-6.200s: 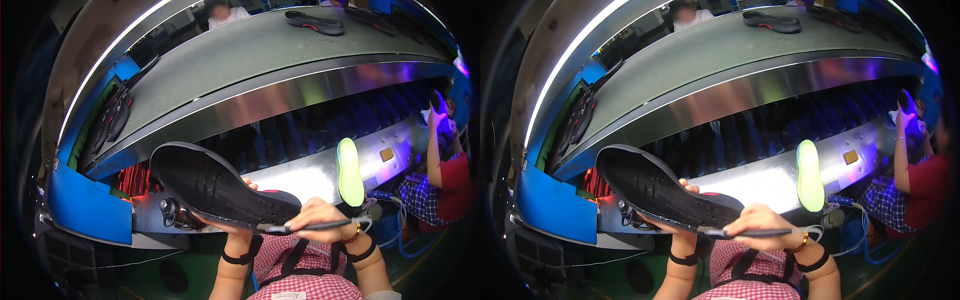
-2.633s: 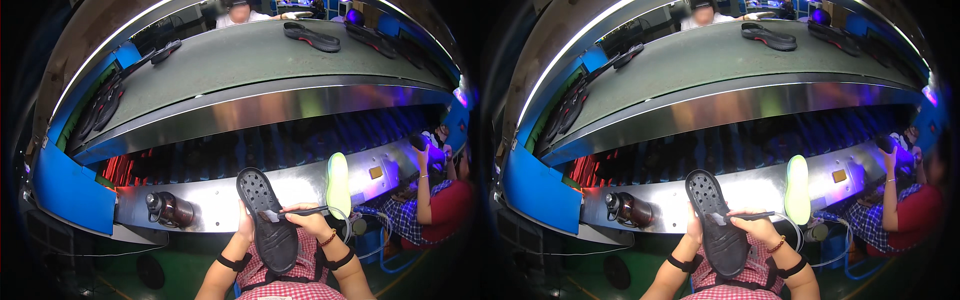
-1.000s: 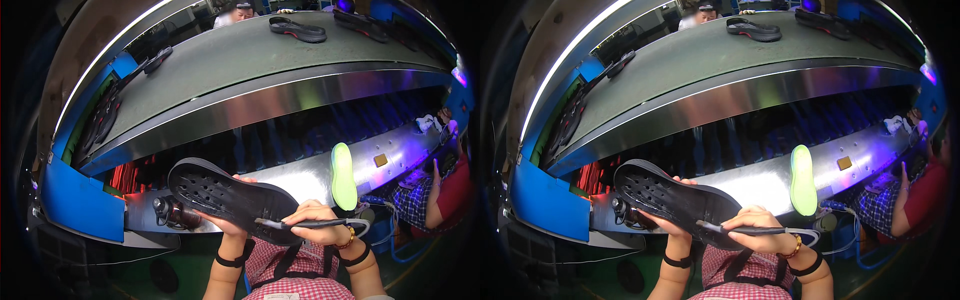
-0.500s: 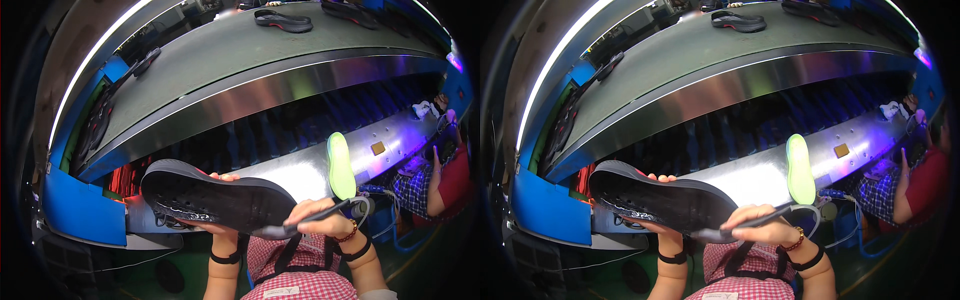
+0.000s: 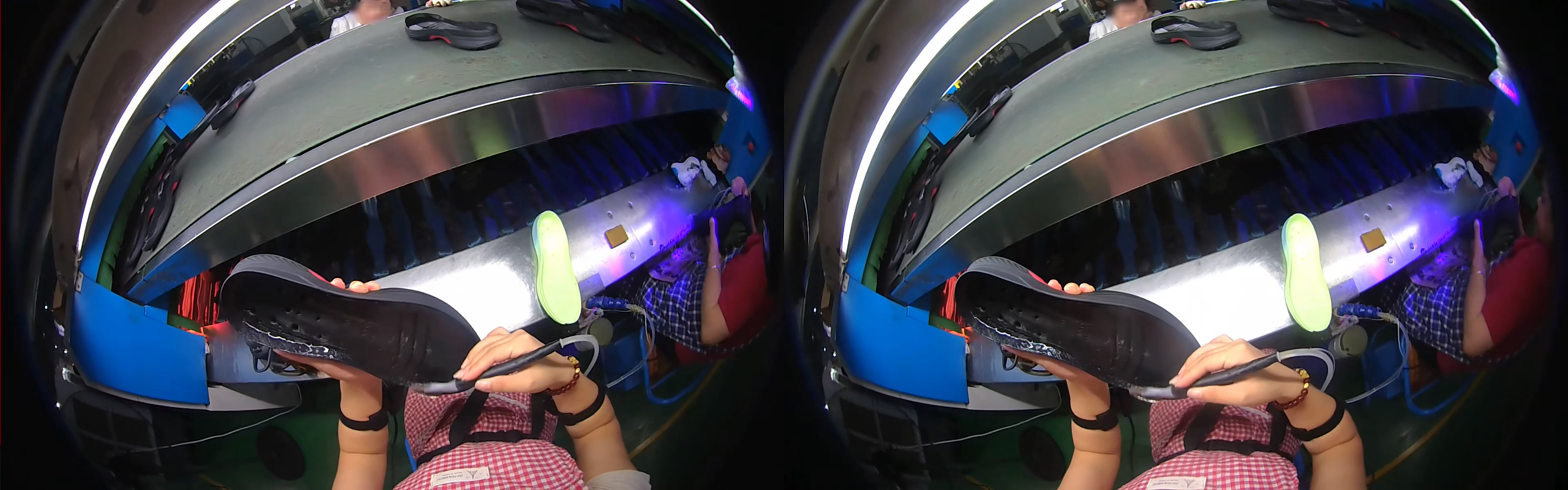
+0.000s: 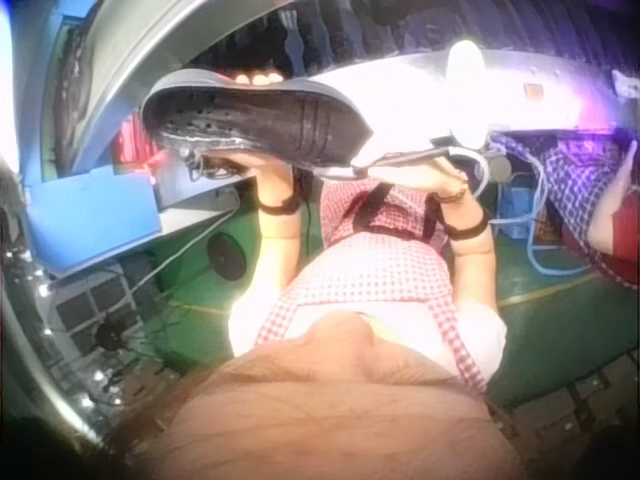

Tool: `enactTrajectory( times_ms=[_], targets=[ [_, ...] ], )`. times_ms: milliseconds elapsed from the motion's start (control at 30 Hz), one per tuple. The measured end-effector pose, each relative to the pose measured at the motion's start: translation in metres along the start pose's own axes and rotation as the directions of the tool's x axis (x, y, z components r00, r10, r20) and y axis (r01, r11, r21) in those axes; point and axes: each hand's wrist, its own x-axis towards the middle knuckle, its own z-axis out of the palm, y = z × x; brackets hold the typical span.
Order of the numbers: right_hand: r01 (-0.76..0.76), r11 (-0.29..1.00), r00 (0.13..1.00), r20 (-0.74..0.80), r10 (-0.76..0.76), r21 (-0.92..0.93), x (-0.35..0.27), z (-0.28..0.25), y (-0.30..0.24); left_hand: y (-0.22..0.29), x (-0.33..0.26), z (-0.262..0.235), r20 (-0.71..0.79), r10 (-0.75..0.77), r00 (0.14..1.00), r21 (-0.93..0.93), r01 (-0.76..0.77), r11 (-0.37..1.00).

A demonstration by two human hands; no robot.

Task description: Applying glue to the bottom of shoe soles using a brush at a production line station.

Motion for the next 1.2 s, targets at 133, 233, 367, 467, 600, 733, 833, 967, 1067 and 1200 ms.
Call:
enactTrajectory(
  times_ms=[133, 233, 367, 467, 600, 733, 833, 967, 1067, 1200],
  targets=[
    [-0.146, 0.818, 0.979, -0.04, 0.202, 0.556, -0.01, 0.0, 0.004, 0.004, -0.001, -0.006, 0.049, -0.038, 0.998, 0.046, 0.036, 0.998],
    [-0.063, 0.998, 0.994, -0.084, 0.065, 0.018, -0.008, 0.0, 0.012, -0.001, 0.001, -0.001, -0.003, -0.023, 1.0, 0.041, 0.023, 0.999],
    [0.006, 0.984, 0.994, 0.103, -0.025, 0.178, -0.006, -0.016, 0.01, -0.001, 0.004, -0.01, 0.011, -0.027, 1.0, 0.068, 0.026, 0.997],
    [-0.07, 0.891, 0.989, -0.084, 0.12, 0.449, -0.011, -0.012, 0.023, 0.006, 0.007, -0.01, 0.048, -0.033, 0.998, 0.016, 0.032, 0.999],
    [-0.16, 0.978, 0.96, -0.21, 0.185, 0.131, -0.018, -0.014, 0.028, 0.001, 0.008, -0.006, 0.137, -0.097, 0.986, -0.033, 0.102, 0.994],
    [-0.112, 0.83, 0.925, -0.247, 0.288, 0.546, -0.025, -0.006, 0.046, -0.001, 0.011, -0.005, 0.118, -0.098, 0.988, 0.017, 0.096, 0.995],
    [-0.02, 0.548, 0.917, -0.204, 0.344, 0.836, -0.024, 0.0, 0.045, 0.0, 0.018, 0.007, -0.007, -0.067, 0.998, 0.071, 0.067, 0.995],
    [0.139, 0.349, 0.892, -0.27, 0.362, 0.927, -0.024, 0.007, 0.037, 0.006, 0.012, 0.031, -0.264, -0.107, 0.959, 0.286, 0.184, 0.94],
    [0.187, 0.174, 0.916, -0.236, 0.325, 0.967, -0.017, 0.027, 0.03, -0.01, -0.018, 0.039, -0.014, -0.077, 0.997, 0.232, 0.078, 0.97],
    [0.161, 0.21, 0.918, -0.224, 0.327, 0.964, -0.004, 0.052, 0.029, -0.028, -0.043, 0.032, -0.001, -0.178, 0.984, 0.373, 0.165, 0.913]
  ],
)
